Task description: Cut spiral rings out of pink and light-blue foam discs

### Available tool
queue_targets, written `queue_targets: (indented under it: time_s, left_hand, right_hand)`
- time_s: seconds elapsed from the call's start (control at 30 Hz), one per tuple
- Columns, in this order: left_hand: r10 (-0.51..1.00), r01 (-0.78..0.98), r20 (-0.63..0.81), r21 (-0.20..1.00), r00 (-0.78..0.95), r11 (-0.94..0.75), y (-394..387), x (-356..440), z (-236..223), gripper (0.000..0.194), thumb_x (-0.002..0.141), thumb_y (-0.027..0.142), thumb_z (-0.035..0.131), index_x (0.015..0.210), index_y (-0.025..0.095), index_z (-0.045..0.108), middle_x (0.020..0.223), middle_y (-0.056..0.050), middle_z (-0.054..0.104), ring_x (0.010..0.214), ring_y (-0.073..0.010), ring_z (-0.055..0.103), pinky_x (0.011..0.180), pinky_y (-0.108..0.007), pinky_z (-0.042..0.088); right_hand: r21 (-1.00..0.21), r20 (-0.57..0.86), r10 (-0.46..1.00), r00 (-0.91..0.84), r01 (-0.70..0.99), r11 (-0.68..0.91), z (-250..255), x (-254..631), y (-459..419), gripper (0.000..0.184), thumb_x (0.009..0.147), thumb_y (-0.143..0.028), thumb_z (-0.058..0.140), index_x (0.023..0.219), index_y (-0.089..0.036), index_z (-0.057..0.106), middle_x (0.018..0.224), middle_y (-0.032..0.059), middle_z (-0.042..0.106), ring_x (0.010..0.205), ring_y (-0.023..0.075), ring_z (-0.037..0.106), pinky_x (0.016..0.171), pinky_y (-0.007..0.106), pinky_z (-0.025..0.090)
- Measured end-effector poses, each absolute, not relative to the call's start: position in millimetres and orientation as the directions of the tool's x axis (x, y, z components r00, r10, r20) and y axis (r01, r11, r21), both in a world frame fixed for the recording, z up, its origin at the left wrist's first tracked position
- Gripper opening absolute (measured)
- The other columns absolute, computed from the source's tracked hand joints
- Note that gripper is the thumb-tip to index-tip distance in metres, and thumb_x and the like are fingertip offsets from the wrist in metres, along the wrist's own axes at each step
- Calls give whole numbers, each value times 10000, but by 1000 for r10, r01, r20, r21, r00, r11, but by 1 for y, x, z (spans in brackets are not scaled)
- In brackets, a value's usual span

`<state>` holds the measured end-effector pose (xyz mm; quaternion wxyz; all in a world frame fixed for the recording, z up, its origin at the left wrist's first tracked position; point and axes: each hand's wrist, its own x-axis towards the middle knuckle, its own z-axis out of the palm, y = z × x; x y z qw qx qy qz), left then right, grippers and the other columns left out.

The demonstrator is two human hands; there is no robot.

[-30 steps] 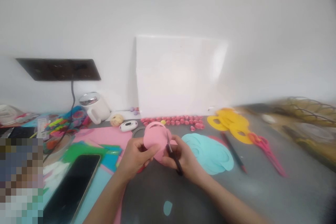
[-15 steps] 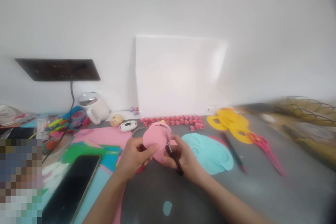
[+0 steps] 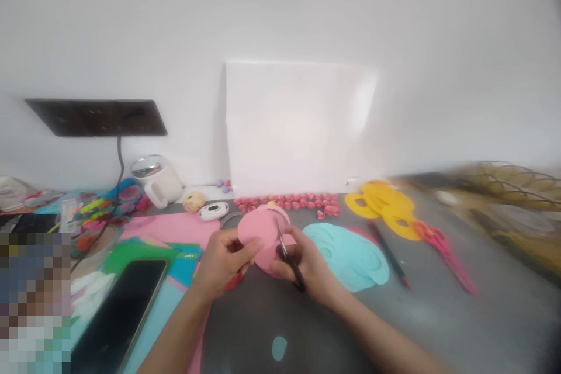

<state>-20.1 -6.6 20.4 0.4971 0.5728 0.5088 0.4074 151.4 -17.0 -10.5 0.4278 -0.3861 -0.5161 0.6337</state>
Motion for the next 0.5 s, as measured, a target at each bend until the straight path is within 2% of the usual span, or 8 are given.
queue_targets:
  time_s: [0.3, 0.4, 0.5]
  left_hand:
    - [975, 103, -73, 993, 211, 52, -2, -21, 16, 368, 769, 462, 606, 591, 166, 482, 418, 37, 486, 317, -64, 371, 345, -202, 271]
    - [976, 143, -86, 988, 202, 57, -2, -20, 13, 367, 757, 445, 624, 571, 161, 485, 372, 47, 448, 307, -60, 343, 340, -199, 250]
    - [979, 175, -89, 983, 186, 56, -3, -20, 11, 362, 740, 413, 640, 539, 159, 481, 359, 55, 427, 308, -54, 321, 333, -193, 218]
  right_hand:
    - [-987, -69, 945, -320, -114, -110, -11, 151, -18, 588, 618, -343, 802, 1036, -197, 414, 601, -74, 515, 509, 73, 401, 483, 197, 315]
    - [-987, -72, 941, -331, -115, -116, -11, 150, -18, 602, 619, -355, 797, 1054, -205, 407, 598, -72, 519, 501, 78, 399, 474, 198, 308]
    - [-988, -74, 945, -318, -103, -112, -10, 149, -19, 608, 610, -356, 803, 1056, -211, 416, 626, -60, 536, 539, 101, 452, 514, 220, 358]
